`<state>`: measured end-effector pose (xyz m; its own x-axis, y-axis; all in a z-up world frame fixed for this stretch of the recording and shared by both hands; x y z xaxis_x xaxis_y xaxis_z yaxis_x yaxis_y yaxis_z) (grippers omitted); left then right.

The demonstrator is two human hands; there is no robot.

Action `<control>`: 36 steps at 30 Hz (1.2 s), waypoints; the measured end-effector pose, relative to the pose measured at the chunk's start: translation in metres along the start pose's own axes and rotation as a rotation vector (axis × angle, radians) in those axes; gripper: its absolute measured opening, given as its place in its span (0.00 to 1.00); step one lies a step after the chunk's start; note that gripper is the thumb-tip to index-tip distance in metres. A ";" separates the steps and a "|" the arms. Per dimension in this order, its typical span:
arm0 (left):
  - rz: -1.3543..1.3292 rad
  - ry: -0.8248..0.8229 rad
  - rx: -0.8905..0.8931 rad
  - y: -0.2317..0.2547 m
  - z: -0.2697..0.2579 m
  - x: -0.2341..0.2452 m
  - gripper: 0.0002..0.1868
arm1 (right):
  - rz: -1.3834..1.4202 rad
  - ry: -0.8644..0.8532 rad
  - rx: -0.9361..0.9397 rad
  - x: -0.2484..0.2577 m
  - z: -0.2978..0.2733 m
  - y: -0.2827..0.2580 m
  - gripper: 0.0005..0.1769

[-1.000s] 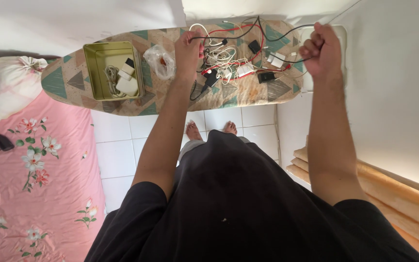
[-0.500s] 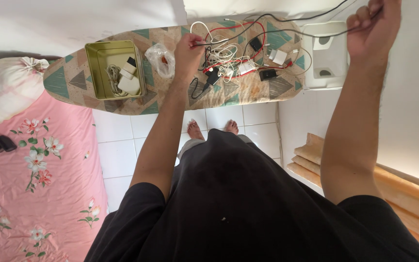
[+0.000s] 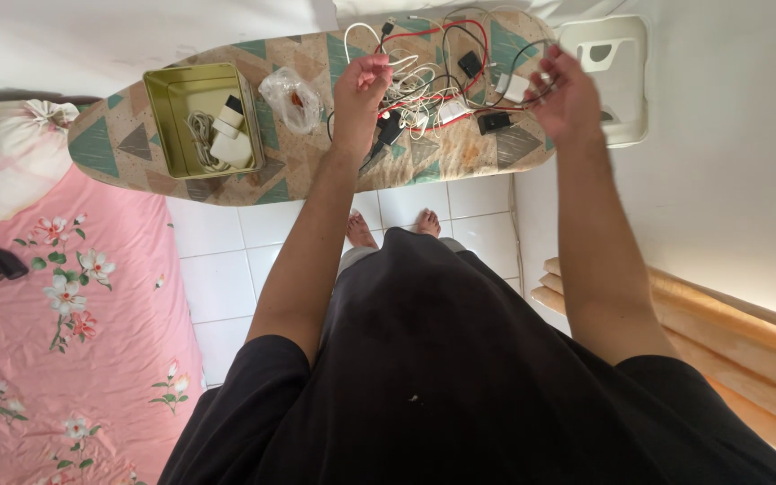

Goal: The person sorts through a pile of electronics on an ironing board, untangling various cables and power adapters by hand. They place several items into a metal tin and coil a red USB cable before setting it back down.

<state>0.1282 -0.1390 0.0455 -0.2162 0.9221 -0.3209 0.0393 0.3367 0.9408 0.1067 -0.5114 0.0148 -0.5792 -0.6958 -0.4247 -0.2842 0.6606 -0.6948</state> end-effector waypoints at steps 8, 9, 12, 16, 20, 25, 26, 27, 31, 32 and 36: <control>-0.511 0.112 0.323 -0.015 0.016 0.012 0.31 | -0.292 -0.128 0.137 0.046 0.037 0.090 0.18; -0.550 0.104 0.331 -0.013 0.016 0.015 0.32 | -0.393 -0.150 0.249 0.048 0.038 0.092 0.19; -0.429 0.081 0.269 0.004 0.015 0.020 0.32 | -0.956 -0.151 0.778 0.039 0.018 0.078 0.20; -0.252 0.052 0.205 0.032 0.006 0.016 0.30 | -1.386 -0.242 1.122 0.007 -0.024 0.077 0.31; -0.097 0.021 0.015 0.055 0.005 0.010 0.23 | -1.449 -0.190 1.036 -0.004 -0.028 0.077 0.31; 0.132 0.104 -0.157 0.068 0.007 0.018 0.19 | -1.422 -0.116 0.983 -0.005 -0.033 0.073 0.27; 0.159 0.109 -0.172 0.068 0.008 0.020 0.18 | -1.420 -0.110 0.964 -0.004 -0.031 0.071 0.27; 0.188 0.117 -0.187 0.067 0.008 0.023 0.18 | -1.417 -0.106 0.945 -0.003 -0.029 0.071 0.28; 0.147 0.107 -0.114 0.051 0.009 0.025 0.14 | -1.259 -0.024 0.775 0.008 -0.017 0.066 0.25; 0.144 0.102 -0.074 0.046 0.008 0.025 0.14 | -1.174 0.004 0.695 0.013 -0.014 0.064 0.24; 0.053 0.133 0.106 0.026 0.004 0.024 0.17 | -0.793 0.039 0.350 0.015 -0.010 0.062 0.20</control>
<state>0.1284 -0.1076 0.0619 -0.3383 0.9080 -0.2473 0.1548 0.3129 0.9371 0.0730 -0.4779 -0.0289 -0.3372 -0.9000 0.2763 -0.3673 -0.1444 -0.9188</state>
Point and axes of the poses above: each hand's wrist, its own z-axis towards the middle knuckle, its own x-axis out of the back of the hand, y = z × x, the point moved 9 cm from there along z, towards the middle knuckle, and after that the axes turned 13 degrees about y, right-handed, at the moved point
